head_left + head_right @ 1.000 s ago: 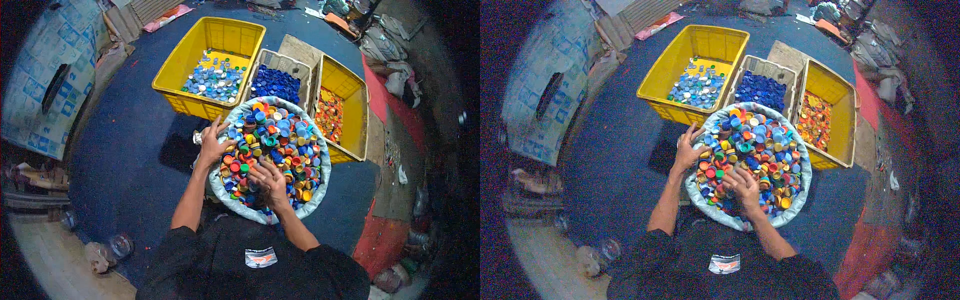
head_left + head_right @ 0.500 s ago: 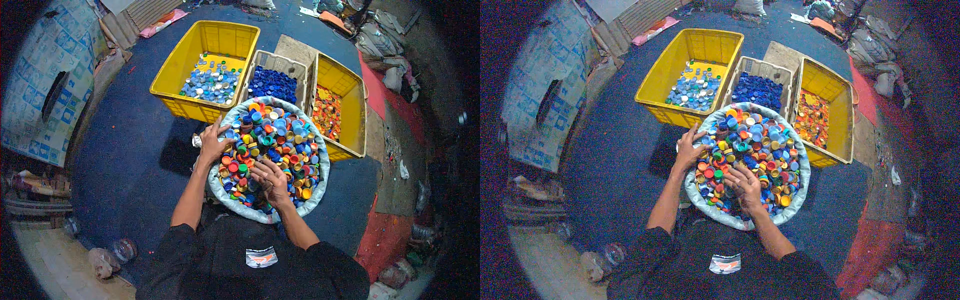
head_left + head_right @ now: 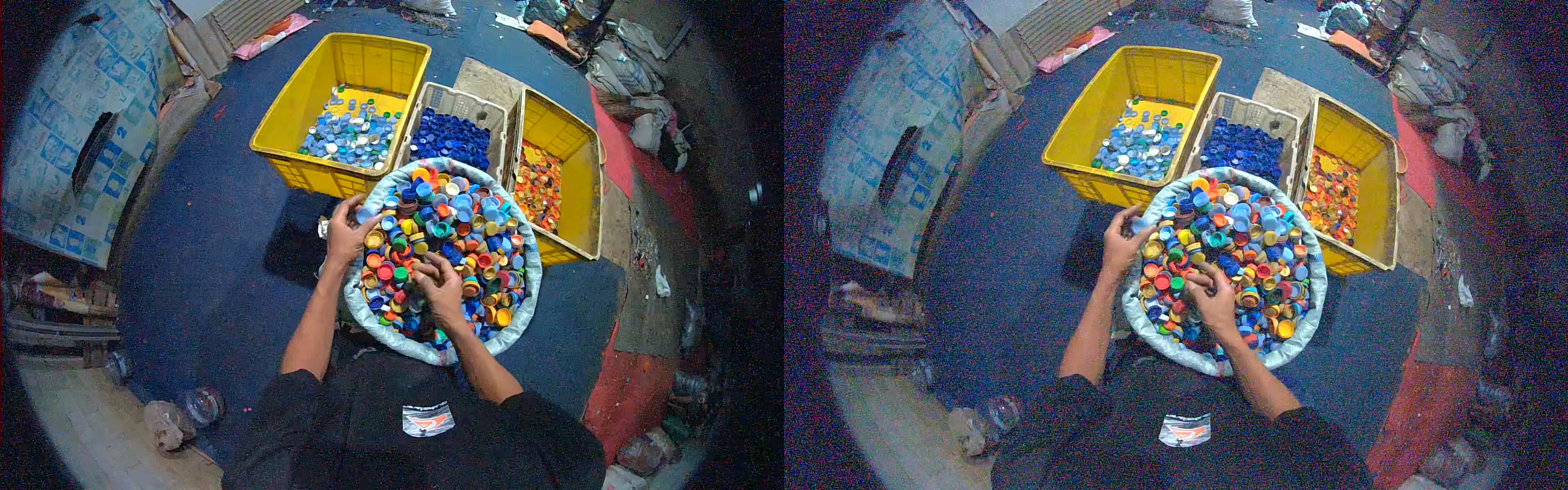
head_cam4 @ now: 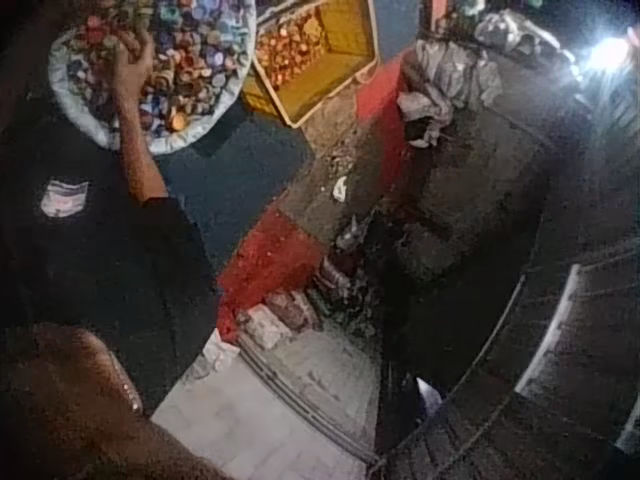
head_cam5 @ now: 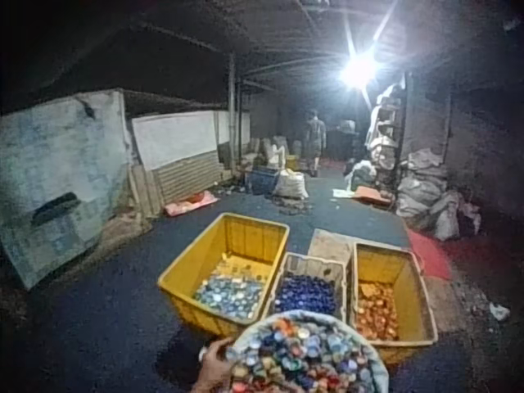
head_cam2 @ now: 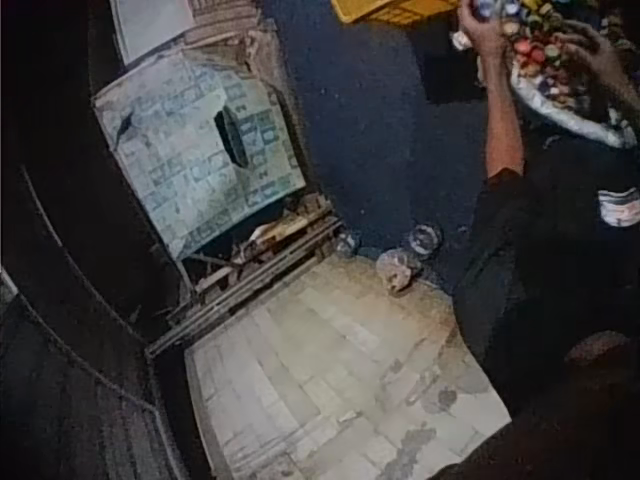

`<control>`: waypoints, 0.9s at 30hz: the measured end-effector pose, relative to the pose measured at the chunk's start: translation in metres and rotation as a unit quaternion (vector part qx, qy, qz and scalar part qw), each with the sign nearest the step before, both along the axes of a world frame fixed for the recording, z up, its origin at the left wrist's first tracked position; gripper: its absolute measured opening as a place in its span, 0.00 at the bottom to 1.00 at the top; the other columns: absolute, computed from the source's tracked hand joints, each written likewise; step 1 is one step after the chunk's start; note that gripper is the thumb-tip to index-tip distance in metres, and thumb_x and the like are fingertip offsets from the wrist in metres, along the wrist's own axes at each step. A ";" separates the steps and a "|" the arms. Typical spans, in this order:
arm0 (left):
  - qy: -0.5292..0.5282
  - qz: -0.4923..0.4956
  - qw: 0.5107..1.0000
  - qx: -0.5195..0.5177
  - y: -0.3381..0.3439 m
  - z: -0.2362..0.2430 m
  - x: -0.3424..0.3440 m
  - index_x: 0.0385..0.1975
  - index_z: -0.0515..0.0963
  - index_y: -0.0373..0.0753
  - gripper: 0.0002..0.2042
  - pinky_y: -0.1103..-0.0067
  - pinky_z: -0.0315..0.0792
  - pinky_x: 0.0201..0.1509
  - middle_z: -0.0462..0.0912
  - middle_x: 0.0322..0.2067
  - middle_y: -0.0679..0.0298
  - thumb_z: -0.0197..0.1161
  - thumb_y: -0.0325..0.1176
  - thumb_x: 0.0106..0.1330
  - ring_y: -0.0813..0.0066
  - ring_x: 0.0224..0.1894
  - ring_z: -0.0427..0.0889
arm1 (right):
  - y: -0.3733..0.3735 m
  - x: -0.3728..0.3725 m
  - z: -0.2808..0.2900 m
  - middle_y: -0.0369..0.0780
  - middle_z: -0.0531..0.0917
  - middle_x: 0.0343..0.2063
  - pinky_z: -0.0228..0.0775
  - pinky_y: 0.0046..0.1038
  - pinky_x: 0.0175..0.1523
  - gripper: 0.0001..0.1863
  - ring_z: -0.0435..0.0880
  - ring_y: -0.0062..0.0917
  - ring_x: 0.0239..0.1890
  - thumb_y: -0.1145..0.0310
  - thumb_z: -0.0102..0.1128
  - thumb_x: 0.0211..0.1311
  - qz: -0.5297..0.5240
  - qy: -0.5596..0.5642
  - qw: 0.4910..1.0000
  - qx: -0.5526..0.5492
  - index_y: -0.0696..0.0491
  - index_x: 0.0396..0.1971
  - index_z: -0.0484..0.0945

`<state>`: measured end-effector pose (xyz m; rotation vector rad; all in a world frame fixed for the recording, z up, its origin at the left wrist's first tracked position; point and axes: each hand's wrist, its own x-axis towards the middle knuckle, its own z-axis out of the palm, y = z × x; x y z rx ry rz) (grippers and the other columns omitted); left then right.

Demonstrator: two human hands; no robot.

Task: The person sorts plastic bottle caps by hand, picking them from a large bag and tossing them into three separate yellow crates. They pick through the caps, occasionally turning them over or moving them aside within the bag to find specific colors.

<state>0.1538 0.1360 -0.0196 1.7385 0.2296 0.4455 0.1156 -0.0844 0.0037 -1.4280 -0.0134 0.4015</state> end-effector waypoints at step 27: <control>0.062 0.077 0.873 -0.478 -0.002 0.026 -0.049 0.37 0.74 0.37 0.08 0.78 0.72 0.39 0.77 0.32 0.65 0.61 0.29 0.59 0.76 0.33 0.76 | 0.070 0.051 0.003 0.42 0.76 0.31 0.54 0.37 0.42 0.35 0.71 0.32 0.38 0.61 0.69 0.44 -0.044 -0.421 0.775 -0.470 0.57 0.54 0.68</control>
